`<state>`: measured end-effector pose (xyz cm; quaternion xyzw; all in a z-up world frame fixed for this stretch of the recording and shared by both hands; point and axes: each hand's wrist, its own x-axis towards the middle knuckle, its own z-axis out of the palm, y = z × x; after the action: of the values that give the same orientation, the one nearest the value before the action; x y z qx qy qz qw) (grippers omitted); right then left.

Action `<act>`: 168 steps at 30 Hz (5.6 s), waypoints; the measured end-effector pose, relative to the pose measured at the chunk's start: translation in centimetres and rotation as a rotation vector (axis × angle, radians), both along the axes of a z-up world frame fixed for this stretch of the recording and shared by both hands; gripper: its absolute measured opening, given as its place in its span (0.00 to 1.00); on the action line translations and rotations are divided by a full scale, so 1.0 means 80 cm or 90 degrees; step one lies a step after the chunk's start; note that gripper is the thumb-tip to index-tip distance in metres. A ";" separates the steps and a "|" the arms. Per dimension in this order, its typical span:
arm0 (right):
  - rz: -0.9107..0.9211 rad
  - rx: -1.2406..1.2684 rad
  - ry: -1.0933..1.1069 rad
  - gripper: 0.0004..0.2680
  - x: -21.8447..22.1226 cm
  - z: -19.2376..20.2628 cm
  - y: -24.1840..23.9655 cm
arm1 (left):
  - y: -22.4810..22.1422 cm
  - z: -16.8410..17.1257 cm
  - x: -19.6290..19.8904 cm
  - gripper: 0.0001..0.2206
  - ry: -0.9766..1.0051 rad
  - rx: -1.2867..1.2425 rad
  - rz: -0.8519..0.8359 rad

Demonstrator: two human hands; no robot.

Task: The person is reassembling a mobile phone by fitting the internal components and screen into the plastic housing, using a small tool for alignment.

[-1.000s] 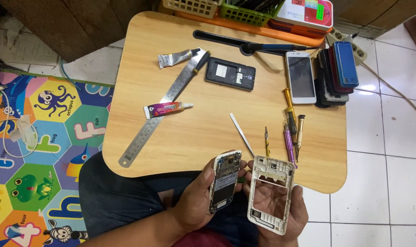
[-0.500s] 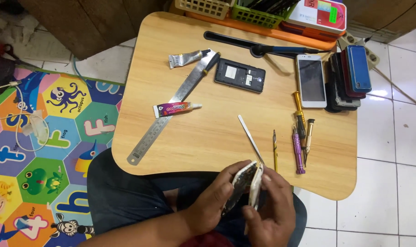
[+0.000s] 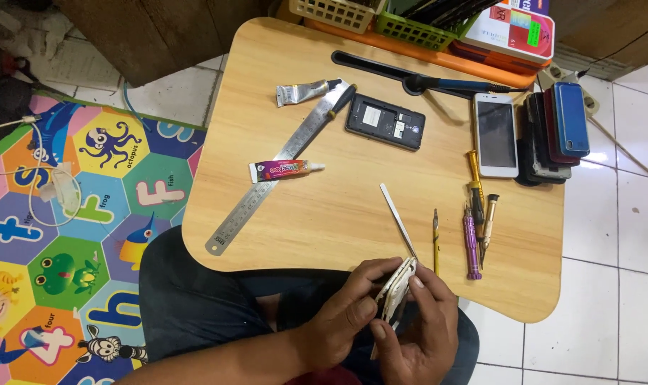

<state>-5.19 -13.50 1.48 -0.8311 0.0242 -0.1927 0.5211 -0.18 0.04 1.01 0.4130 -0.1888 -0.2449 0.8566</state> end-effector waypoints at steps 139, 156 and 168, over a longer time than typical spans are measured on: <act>0.163 -0.118 -0.095 0.09 0.043 0.054 -0.029 | 0.051 0.041 0.040 0.10 -0.527 0.455 0.197; 0.188 -0.293 -0.183 0.04 0.048 0.069 -0.025 | 0.057 0.061 0.039 0.11 -0.573 0.466 0.206; 0.177 -0.239 -0.107 0.09 0.048 0.060 -0.045 | 0.064 0.023 0.031 0.13 -0.550 0.394 0.268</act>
<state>-1.32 -17.12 6.25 -0.8899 -0.1702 -0.1885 0.3790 2.33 5.19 2.88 0.7362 -0.3550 0.0785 0.5707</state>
